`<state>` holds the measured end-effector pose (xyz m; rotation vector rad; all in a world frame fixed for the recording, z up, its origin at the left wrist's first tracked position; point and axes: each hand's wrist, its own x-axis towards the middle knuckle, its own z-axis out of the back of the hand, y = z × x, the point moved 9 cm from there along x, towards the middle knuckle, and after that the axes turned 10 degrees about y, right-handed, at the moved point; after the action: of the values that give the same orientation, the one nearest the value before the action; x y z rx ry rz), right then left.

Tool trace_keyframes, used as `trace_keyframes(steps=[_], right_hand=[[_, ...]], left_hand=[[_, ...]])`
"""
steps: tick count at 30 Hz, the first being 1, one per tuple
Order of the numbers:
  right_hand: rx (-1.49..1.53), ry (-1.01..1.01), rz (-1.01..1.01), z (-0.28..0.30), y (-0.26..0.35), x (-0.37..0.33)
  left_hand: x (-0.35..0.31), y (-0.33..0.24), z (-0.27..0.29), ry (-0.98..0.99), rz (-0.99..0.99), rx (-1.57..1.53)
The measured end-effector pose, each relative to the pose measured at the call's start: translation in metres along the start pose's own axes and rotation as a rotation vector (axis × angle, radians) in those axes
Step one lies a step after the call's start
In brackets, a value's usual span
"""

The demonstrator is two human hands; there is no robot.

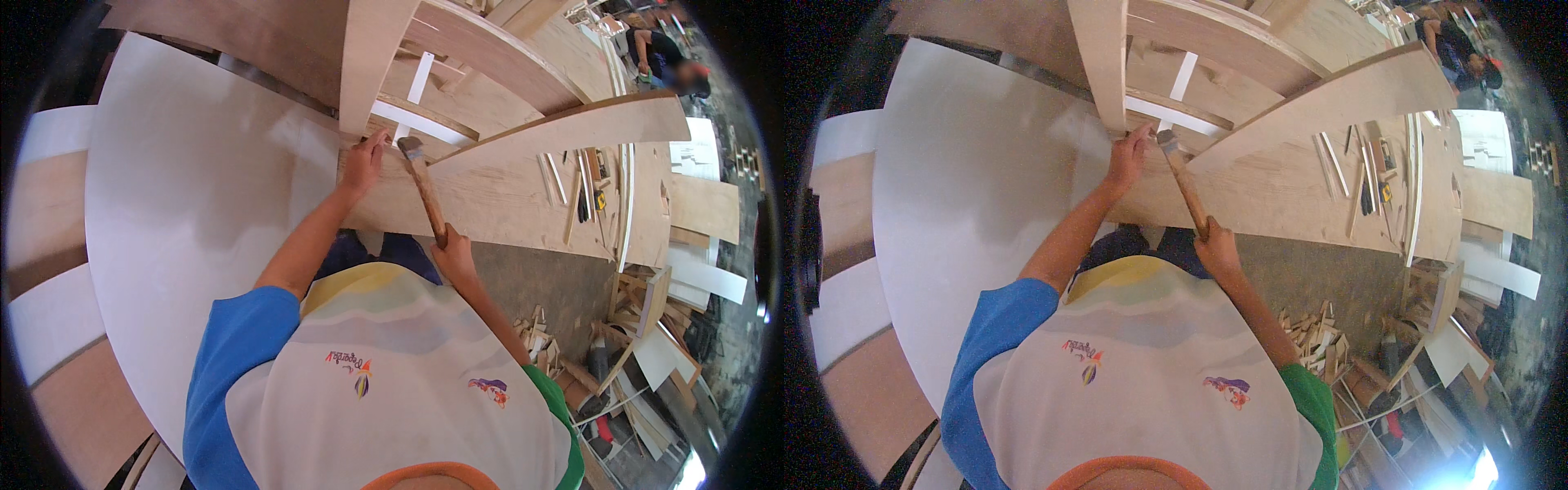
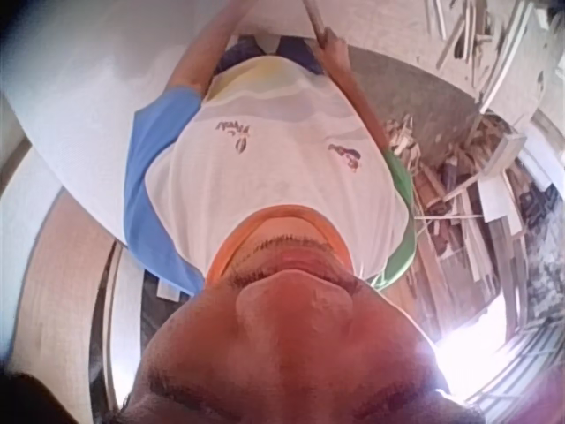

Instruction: The person aligns wooden pieces to form a rack, taps joints into place with a hammer, and picks up wooden slats and nails from a workbench.

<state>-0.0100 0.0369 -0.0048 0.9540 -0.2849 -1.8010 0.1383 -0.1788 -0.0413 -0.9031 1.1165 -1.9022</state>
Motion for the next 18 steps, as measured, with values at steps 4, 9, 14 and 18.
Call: trace_keyframes(steps=[4, 9, 14, 18], right_hand=[[-0.052, 0.020, -0.003, -0.004, -0.008, -0.001], [0.040, -0.042, 0.021, 0.005, -0.044, -0.049], [0.060, -0.228, -0.052, 0.018, -0.109, -0.085], [0.008, -0.349, -0.225, 0.034, -0.161, -0.067]], left_hand=[[0.007, -0.009, 0.003, 0.032, 0.020, 0.090], [0.006, -0.009, 0.004, -0.004, -0.020, 0.061], [0.003, -0.002, 0.000, -0.010, 0.022, -0.001], [0.003, 0.006, -0.004, 0.000, 0.028, -0.035]])
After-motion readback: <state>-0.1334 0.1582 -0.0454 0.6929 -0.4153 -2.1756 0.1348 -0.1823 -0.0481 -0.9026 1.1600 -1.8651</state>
